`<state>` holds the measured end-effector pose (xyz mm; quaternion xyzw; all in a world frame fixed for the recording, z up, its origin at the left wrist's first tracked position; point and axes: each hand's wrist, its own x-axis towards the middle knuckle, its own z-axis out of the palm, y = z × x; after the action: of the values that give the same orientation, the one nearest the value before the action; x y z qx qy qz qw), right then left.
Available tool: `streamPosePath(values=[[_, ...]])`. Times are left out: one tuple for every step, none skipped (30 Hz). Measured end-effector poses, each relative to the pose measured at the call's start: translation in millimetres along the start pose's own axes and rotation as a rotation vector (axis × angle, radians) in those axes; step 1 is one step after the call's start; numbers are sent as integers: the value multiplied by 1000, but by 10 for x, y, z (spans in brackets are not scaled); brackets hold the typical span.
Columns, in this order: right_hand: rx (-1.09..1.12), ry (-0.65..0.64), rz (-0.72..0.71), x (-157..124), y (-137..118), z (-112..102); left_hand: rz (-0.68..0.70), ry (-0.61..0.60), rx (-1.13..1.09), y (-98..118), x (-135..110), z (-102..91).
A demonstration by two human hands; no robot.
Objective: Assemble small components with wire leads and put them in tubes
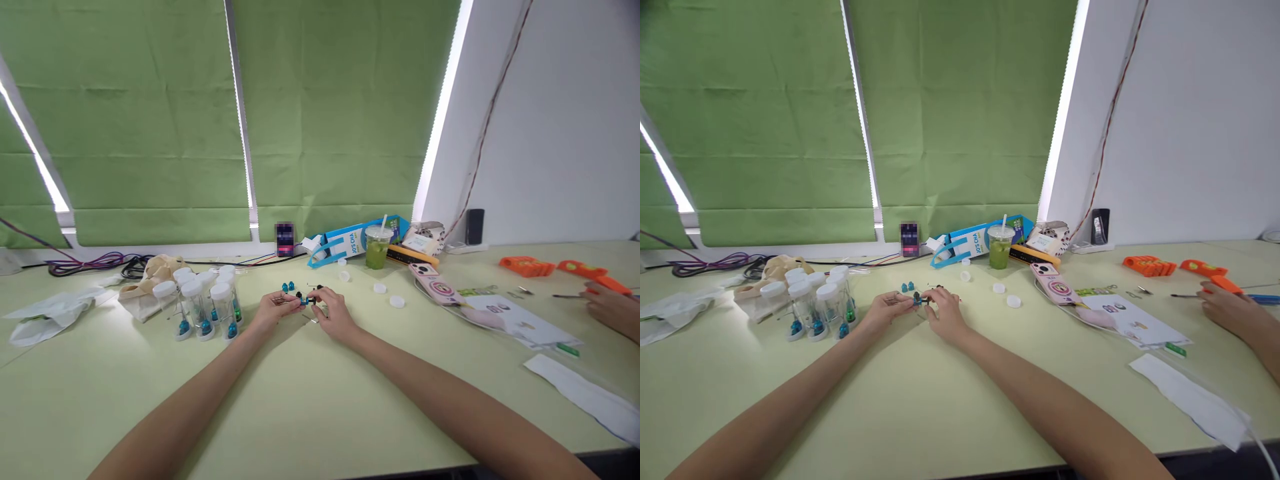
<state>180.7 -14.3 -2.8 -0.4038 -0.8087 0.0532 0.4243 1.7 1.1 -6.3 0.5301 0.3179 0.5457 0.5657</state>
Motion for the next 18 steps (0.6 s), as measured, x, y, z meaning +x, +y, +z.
streamPosePath(values=[[1,-2,1,-1,1,0,2,-2,1,0,-1,0],[2,-3,2,-1,1,0,4,-4,2,0,-3,0],[3,-5,2,-1,1,0,7,-6,2,1,-5,0],[4,-6,2,-1,0,0,10,-8,1,2,-7,0],[5,-6,2,0,0,1,12,-10,1,3,-9,0],[6,-6,3,1,-1,1,14,-11,-1,3,-10,0],[6,-6,3,1,-1,2,15,-12,-2,3,-10,-1],[6,-6,3,2,-1,2,17,-13,-4,3,-10,-2],[5,-5,3,3,-1,3,19,-13,-5,2,-9,-3],[5,-4,3,4,0,4,20,-13,-6,0,-8,-3],[5,-3,2,4,2,5,20,-14,-6,-2,-6,-4],[5,-3,0,4,4,6,20,-14,-6,-3,-4,-4],[5,-2,-1,5,7,7,20,-16,-6,-4,-3,-4],[5,-1,-2,5,9,8,19,-17,-5,-5,-2,-4],[5,-1,-3,5,12,9,18,-20,-4,-5,-2,-4],[4,0,-3,5,15,11,18,-23,-4,-4,-3,-4],[3,0,-3,5,17,12,18,-25,-4,-3,-5,-4],[2,1,-3,4,19,14,18,-27,-4,-2,-6,-4]])
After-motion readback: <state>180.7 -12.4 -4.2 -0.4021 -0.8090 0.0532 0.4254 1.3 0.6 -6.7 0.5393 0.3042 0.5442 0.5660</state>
